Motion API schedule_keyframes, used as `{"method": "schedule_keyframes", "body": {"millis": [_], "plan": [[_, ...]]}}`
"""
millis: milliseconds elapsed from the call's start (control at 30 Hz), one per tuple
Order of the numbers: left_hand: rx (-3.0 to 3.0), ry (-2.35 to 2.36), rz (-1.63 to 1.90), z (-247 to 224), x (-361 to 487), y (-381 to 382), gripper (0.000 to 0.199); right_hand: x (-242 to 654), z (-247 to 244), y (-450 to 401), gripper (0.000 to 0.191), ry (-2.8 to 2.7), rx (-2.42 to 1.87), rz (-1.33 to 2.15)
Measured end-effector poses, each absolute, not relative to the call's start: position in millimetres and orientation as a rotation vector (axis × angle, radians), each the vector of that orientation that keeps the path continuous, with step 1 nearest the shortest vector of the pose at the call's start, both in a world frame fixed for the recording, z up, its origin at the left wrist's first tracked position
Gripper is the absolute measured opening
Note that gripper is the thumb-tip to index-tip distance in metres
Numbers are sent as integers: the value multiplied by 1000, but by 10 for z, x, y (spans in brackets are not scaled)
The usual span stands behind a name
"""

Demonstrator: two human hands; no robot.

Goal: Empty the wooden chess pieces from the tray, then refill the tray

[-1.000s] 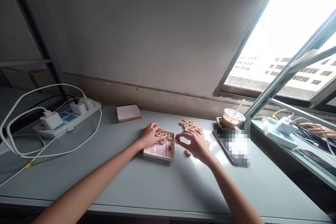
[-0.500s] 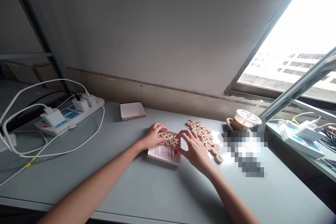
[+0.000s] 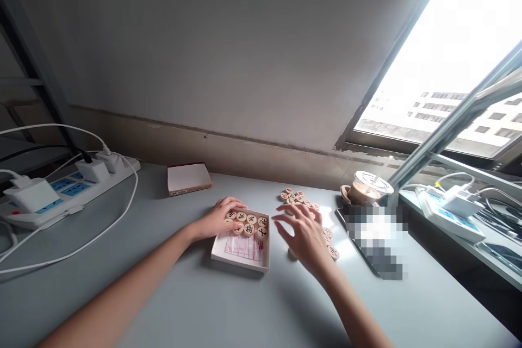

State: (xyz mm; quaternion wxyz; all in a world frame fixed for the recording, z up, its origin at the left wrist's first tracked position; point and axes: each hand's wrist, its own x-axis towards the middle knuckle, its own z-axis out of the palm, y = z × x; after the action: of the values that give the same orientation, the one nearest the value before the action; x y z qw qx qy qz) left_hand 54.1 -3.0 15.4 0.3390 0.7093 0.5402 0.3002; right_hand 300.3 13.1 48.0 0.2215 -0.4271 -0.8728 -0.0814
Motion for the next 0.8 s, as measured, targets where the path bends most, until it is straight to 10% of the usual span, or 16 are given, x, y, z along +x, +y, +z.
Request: {"method": "schedule_keyframes", "body": {"millis": [433,800], "plan": [[1861,1490,770,135,545,-8,36,3331,314,384,14,-2329,-1618,-311],[2033,1603,894,44,576,71,33,3127,526,159,24,-2272,-1236,363]]}}
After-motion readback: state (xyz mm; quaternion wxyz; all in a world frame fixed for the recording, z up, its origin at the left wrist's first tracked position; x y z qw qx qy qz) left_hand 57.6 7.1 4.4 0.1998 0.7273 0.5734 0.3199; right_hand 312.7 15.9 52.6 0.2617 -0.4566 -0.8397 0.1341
